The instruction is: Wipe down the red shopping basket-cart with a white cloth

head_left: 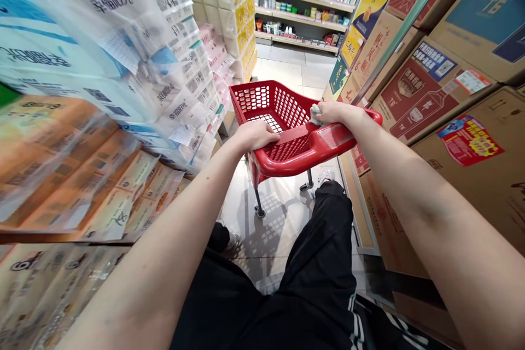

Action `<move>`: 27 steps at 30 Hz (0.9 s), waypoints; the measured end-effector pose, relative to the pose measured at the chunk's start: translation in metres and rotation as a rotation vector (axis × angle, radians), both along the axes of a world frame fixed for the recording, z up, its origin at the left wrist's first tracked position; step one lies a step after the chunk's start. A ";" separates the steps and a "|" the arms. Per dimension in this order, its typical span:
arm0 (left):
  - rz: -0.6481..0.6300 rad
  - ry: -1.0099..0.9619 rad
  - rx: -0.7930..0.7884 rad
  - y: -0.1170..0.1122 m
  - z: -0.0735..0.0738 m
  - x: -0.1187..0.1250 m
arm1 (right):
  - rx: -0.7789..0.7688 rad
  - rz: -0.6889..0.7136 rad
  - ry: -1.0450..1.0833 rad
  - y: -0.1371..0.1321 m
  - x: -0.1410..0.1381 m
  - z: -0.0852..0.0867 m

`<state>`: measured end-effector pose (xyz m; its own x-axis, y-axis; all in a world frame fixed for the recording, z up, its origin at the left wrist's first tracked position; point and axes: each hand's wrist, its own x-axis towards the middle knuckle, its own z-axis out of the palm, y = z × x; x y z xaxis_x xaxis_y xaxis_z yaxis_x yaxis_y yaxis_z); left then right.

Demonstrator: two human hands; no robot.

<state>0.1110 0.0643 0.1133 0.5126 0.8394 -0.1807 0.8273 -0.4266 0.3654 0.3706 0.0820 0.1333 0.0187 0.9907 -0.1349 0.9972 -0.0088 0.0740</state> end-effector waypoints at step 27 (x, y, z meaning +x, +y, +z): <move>0.052 -0.028 0.035 -0.022 0.000 0.022 | 0.144 -0.383 -0.128 0.014 0.046 -0.010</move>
